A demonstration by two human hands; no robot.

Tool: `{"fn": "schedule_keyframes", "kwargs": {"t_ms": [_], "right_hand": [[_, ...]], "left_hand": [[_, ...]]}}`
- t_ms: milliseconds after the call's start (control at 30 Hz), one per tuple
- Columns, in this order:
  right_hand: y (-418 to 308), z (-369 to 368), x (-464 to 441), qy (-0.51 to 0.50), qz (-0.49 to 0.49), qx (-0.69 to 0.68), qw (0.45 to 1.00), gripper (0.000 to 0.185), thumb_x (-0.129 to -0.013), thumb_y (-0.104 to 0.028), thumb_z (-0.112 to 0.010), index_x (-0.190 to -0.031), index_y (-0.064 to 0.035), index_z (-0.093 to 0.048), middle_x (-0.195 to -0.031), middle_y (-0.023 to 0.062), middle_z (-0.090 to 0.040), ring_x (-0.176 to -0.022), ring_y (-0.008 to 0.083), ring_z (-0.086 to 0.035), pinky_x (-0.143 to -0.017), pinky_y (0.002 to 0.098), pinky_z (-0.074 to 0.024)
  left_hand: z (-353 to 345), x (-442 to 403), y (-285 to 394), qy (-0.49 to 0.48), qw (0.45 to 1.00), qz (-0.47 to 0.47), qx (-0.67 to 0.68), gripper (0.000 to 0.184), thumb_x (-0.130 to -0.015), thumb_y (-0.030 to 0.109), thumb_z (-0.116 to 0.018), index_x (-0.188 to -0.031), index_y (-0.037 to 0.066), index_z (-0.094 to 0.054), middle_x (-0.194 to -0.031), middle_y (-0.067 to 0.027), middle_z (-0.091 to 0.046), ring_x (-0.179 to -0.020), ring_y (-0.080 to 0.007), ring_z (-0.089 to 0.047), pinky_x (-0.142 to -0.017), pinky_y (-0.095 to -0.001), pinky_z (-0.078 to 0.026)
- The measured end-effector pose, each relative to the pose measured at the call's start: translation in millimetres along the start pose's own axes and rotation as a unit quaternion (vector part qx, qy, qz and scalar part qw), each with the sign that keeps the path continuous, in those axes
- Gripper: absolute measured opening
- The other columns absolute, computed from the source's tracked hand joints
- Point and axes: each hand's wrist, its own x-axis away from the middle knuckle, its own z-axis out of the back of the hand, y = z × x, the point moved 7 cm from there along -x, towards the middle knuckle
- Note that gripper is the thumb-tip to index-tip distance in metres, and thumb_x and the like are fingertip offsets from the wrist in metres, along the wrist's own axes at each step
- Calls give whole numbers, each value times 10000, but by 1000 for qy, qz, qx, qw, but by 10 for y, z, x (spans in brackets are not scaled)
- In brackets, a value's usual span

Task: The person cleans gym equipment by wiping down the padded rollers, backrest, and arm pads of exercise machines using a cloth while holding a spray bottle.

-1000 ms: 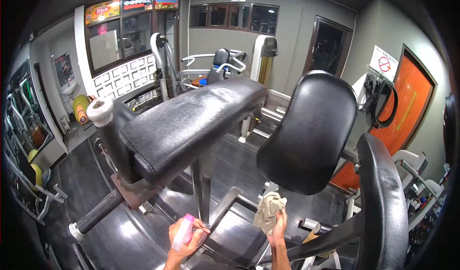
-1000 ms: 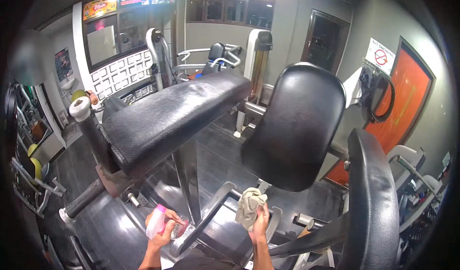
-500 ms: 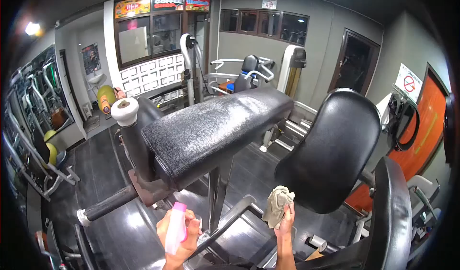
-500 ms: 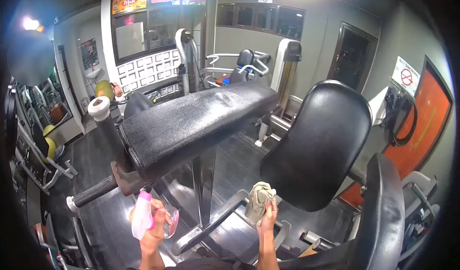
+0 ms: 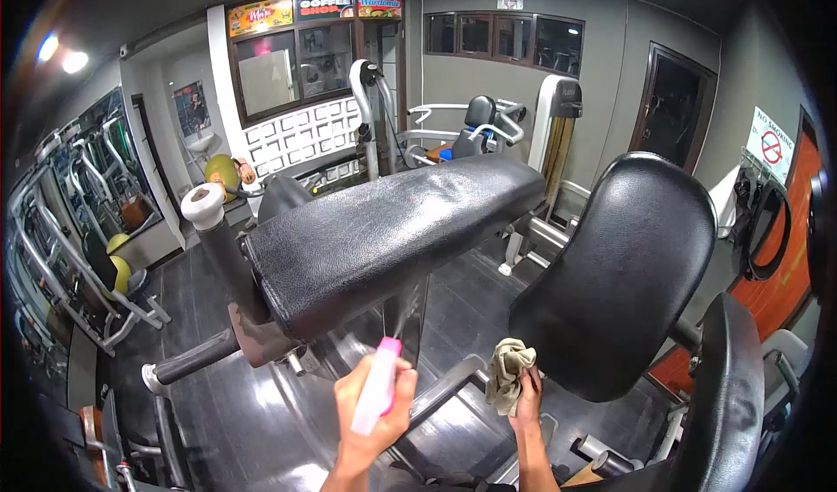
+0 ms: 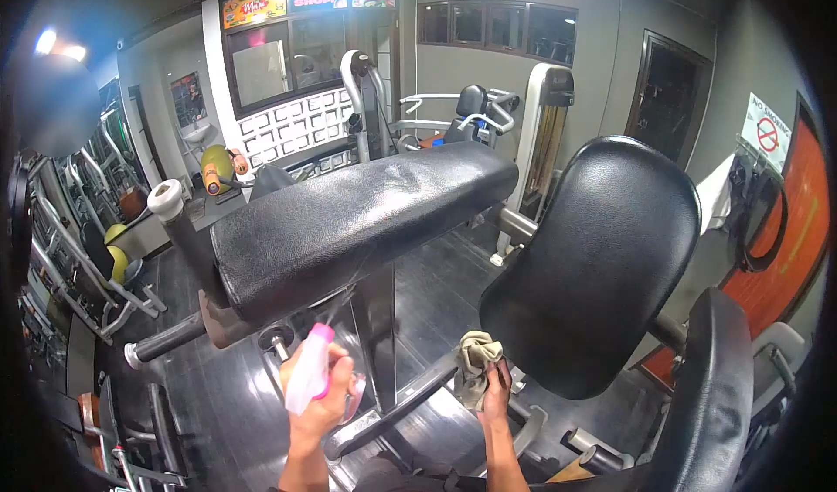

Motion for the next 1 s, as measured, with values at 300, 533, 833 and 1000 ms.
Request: {"fn": "schedule_keyframes", "kwargs": {"t_ms": [300, 533, 833, 1000], "right_hand": [[-594, -617, -10, -25, 78, -185, 979, 460, -998, -313, -357, -1417, -125, -384, -1379, 45, -489, -1228, 205, -494, -1020, 366, -389], [-1069, -1404, -315, 71, 271, -11, 960, 558, -981, -195, -482, -1476, -91, -245, -1429, 95, -387, -1256, 239, -442, -1039, 374, -361], [-1288, -3994, 228, -360, 545, 406, 640, 407, -808, -33, -577, -1196, -156, -606, -1194, 127, -588, -1083, 327, -576, -912, 410, -474], [-1343, -4092, 96, -445, 456, 400, 659, 373, -826, -67, -576, -1188, -148, -609, -1156, 117, -601, -1047, 299, -590, -868, 398, -488]], "left_hand": [[-452, -223, -17, -111, 993, -26, 19, 118, -852, 19, -634, -947, -37, -593, -653, -44, -611, -522, -82, -589, -473, -227, -454], [-142, -49, -6, -47, 996, -39, 58, 106, -881, 17, -609, -952, -55, -577, -713, -76, -625, -548, -111, -608, -509, -236, -479], [241, 174, -291, -22, 996, -70, -46, 109, -794, -31, -621, -895, -60, -595, -716, -117, -666, -605, -145, -648, -573, -266, -511], [8, 265, -639, -64, 991, 17, 120, 170, -808, -93, -602, -973, -78, -569, -793, -119, -666, -595, -129, -640, -552, -240, -504]]}}
